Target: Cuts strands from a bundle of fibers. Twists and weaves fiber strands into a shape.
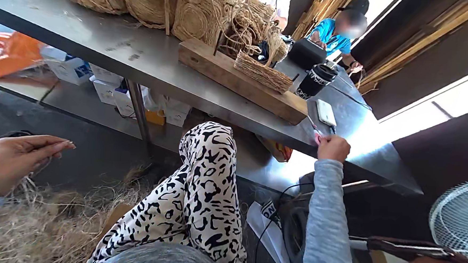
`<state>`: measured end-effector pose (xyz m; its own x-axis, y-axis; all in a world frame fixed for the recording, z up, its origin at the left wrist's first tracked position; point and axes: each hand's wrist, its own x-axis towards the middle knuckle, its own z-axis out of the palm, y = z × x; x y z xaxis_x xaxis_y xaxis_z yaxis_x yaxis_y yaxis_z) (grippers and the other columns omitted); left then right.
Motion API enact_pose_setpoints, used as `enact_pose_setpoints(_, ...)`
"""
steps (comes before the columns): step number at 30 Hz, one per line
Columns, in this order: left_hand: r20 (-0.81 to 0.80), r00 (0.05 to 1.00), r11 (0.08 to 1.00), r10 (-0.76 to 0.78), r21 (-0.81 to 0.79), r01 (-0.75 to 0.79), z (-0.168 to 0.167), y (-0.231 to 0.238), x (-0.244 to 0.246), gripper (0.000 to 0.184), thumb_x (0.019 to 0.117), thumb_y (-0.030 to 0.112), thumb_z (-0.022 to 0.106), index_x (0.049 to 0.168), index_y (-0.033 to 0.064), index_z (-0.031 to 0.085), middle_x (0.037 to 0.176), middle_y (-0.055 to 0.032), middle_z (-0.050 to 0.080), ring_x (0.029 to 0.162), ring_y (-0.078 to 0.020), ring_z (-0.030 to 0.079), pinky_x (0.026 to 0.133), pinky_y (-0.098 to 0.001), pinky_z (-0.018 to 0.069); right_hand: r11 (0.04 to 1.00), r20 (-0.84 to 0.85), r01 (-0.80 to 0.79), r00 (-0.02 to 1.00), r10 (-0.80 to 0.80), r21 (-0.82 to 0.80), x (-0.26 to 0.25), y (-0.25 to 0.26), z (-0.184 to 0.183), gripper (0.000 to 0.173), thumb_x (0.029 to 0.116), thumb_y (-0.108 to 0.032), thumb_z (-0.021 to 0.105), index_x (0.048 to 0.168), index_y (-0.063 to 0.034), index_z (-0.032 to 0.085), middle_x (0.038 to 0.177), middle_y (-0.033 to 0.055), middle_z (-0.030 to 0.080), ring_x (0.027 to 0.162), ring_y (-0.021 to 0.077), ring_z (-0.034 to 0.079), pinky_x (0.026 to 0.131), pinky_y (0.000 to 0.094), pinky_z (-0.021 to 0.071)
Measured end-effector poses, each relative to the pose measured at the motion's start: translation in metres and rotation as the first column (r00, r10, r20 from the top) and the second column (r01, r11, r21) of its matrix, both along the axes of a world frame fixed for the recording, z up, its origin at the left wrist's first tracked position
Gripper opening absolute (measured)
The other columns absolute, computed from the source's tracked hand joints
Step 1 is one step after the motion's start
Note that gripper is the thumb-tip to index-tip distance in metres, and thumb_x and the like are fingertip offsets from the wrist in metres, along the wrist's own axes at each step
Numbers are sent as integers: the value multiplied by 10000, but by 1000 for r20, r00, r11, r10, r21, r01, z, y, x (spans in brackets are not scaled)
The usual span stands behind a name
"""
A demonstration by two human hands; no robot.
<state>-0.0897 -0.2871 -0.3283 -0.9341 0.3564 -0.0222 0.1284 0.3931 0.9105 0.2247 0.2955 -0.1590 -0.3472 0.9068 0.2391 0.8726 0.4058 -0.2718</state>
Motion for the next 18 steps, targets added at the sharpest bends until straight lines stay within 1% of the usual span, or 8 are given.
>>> enact_pose_setpoints(3,-125,990,996,-58,61,66,13,17,16,149,1011,54,576,1043,5,713,764,23,655,531,43,461,484,-122,360,999,22,-5,1000,5,38,-11,12,-8,260,1023,-33,521,1128,142,682,1255,410,596,1239,562,558,1015,691,433)
enact_pose_setpoints(6,-172,980,973,-99,190,131,37,46,45,148,1007,49,572,1025,43,719,767,39,650,537,26,475,479,-134,386,994,-85,-31,996,40,102,-6,-9,-1,375,1066,-162,482,1253,125,633,1370,437,485,1251,589,526,1003,707,439)
enact_pose_setpoints(8,-125,981,930,-145,322,179,48,59,64,157,1016,76,564,1004,88,720,741,87,630,525,40,465,473,-123,396,976,-218,-165,957,193,144,-5,-53,5,461,1076,-285,523,1357,74,591,1393,406,490,1231,576,542,1020,702,428)
enact_pose_setpoints(10,-60,977,873,-203,442,208,57,67,79,188,1016,87,543,976,128,722,723,115,636,517,52,466,477,-116,408,892,-397,-395,799,451,220,-17,-102,-4,448,1057,-320,575,1315,43,628,1239,323,624,987,450,656,877,606,524)
enact_pose_setpoints(12,18,966,819,-259,535,210,60,72,93,210,1031,97,523,975,126,723,703,114,613,502,54,438,465,-117,386,712,-560,-666,511,652,221,-45,-168,-19,351,1049,-269,597,1243,15,665,1092,156,703,819,164,690,737,351,605)
enact_pose_setpoints(14,77,952,765,-297,615,189,58,76,105,242,1034,88,504,980,126,737,690,115,609,484,60,417,447,-111,365,445,-722,-888,230,653,119,-82,-238,-43,239,1011,-121,618,1173,42,682,1083,112,713,853,79,691,757,275,607)
enact_pose_setpoints(16,130,938,734,-320,660,160,47,79,113,252,1047,97,485,994,109,730,697,101,594,480,56,404,446,-108,365,172,-820,-983,148,553,-61,-119,-287,-76,237,997,-59,614,1192,62,675,1133,142,706,884,125,698,793,323,608)
enact_pose_setpoints(18,211,921,713,-328,694,95,32,82,115,261,1055,88,478,984,87,729,704,87,598,480,50,407,452,-108,368,-29,-859,-971,196,473,-237,-142,-312,-111,277,1005,-57,606,1250,63,655,1201,155,698,982,162,696,879,361,591)
